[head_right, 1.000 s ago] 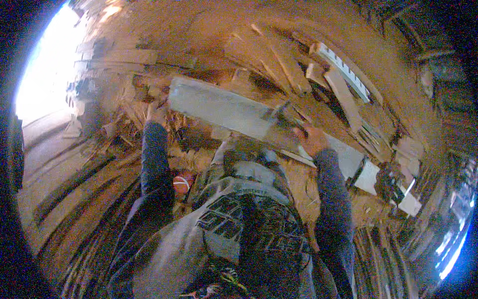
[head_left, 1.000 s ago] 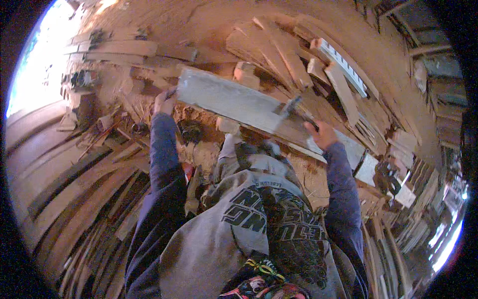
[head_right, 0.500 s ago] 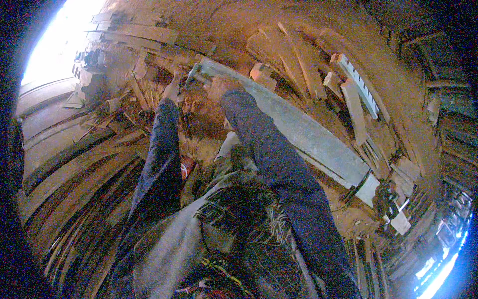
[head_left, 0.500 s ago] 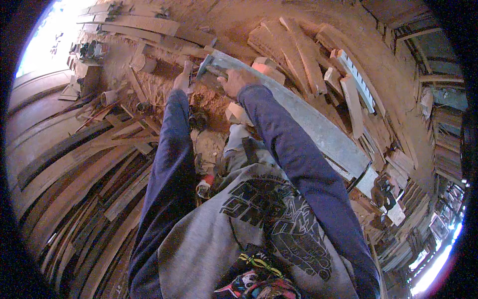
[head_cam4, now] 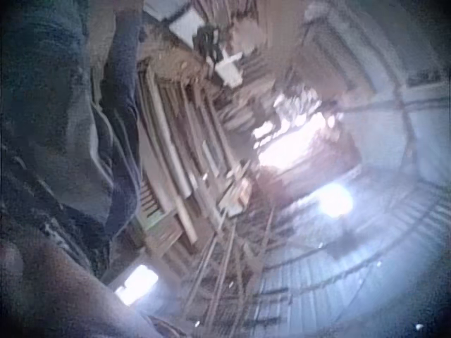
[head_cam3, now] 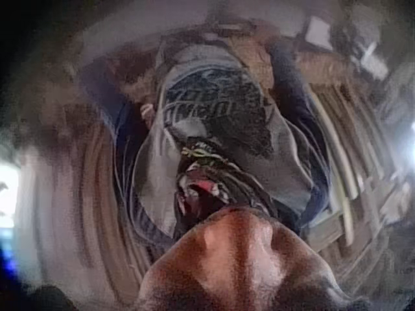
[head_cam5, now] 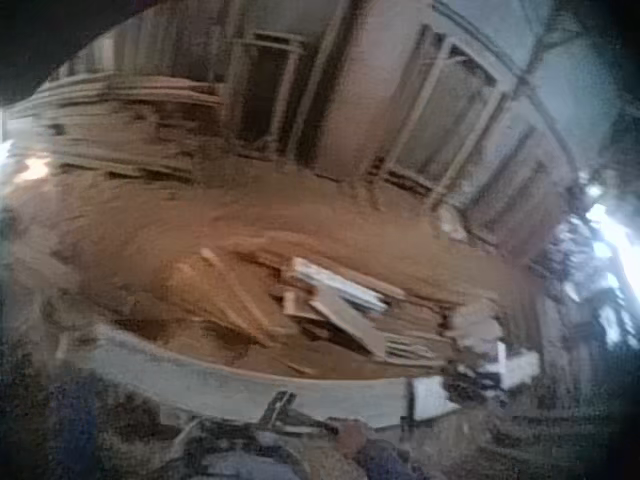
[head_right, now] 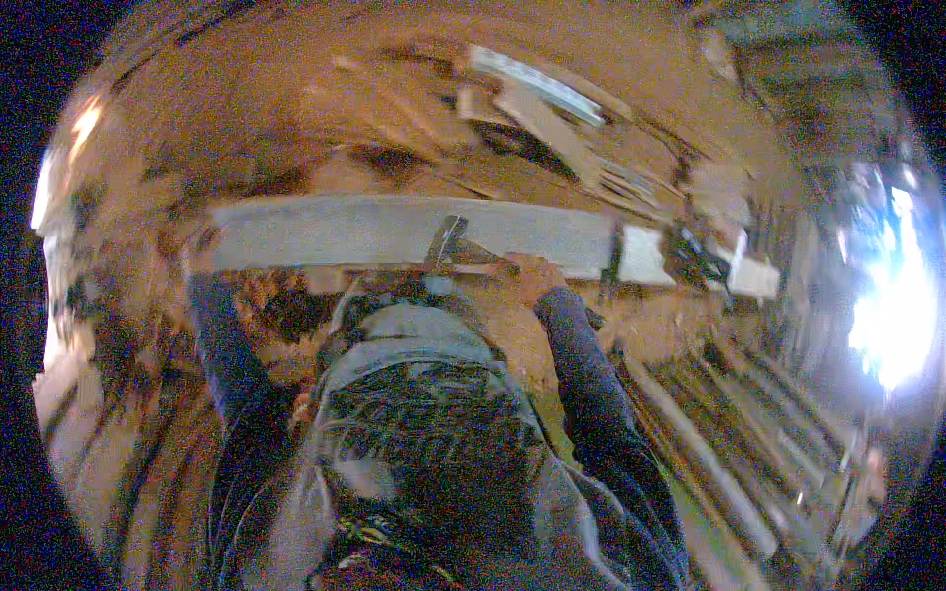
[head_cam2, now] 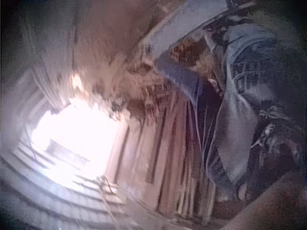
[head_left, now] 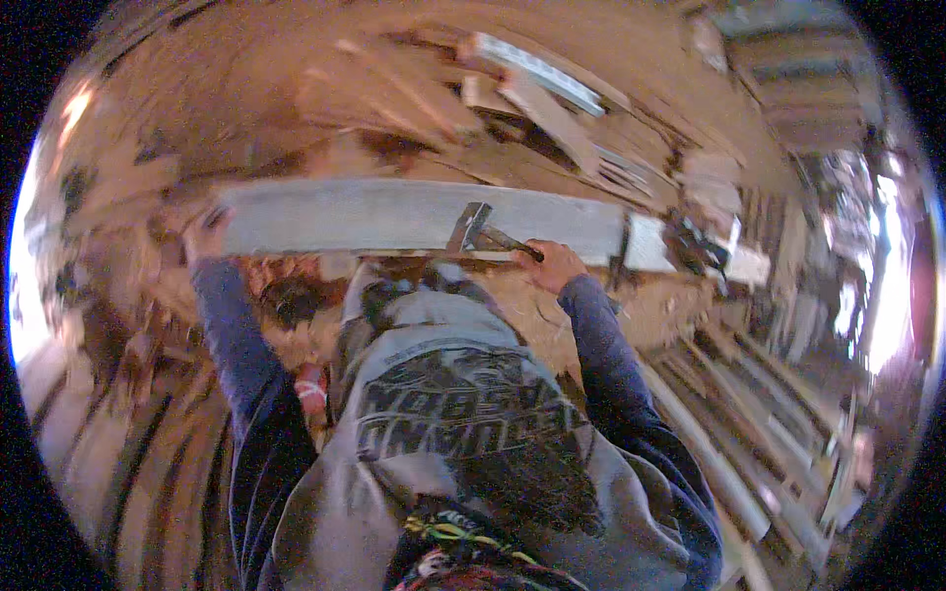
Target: The person hammers nails into a white wooden slat using a hammer, repeatedly striking and adjusting the wood. They then use a power sander to smooth the surface of the same piece.
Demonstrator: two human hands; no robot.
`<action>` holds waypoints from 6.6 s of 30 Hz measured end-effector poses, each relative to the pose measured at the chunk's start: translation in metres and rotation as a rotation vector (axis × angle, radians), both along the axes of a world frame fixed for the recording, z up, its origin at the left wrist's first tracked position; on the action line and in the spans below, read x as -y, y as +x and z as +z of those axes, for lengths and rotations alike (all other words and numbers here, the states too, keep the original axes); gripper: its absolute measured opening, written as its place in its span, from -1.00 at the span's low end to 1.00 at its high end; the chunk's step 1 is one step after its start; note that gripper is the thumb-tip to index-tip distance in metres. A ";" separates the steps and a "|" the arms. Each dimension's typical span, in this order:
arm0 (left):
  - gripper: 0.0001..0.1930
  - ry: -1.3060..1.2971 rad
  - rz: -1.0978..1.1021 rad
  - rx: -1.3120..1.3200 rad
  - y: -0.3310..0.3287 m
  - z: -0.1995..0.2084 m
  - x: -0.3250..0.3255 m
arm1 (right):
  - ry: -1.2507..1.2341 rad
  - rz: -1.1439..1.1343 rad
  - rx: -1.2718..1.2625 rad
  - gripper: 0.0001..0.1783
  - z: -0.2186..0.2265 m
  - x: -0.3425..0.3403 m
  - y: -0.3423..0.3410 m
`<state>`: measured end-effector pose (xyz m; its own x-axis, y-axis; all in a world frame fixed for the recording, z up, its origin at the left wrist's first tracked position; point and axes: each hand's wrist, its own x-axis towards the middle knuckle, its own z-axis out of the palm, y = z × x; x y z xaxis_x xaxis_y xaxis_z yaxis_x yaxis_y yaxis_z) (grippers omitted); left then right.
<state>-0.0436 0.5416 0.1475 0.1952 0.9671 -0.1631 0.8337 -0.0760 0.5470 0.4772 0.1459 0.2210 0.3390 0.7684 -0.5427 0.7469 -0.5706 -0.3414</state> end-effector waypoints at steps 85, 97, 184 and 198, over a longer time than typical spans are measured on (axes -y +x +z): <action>-0.61 -0.414 0.376 0.846 -0.021 0.013 0.052 | 0.072 0.379 -0.131 -0.53 0.082 -0.264 -0.253; -0.46 -0.492 0.496 0.790 -0.007 0.019 0.046 | 0.027 0.132 -0.273 -0.51 0.095 -0.248 -0.263; 0.06 -0.043 -0.608 -0.413 0.455 0.096 0.306 | 0.334 -0.926 0.340 -0.52 -0.106 0.252 0.215; 0.13 -0.059 -0.692 -0.503 0.452 0.069 0.309 | 0.546 -0.739 0.163 -0.55 -0.036 0.194 0.195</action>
<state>0.4082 0.2321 0.2164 0.6292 0.6440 -0.4351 0.7547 -0.6400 0.1440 0.6719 -0.0478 0.1852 0.8838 0.4622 -0.0722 0.3210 -0.7114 -0.6252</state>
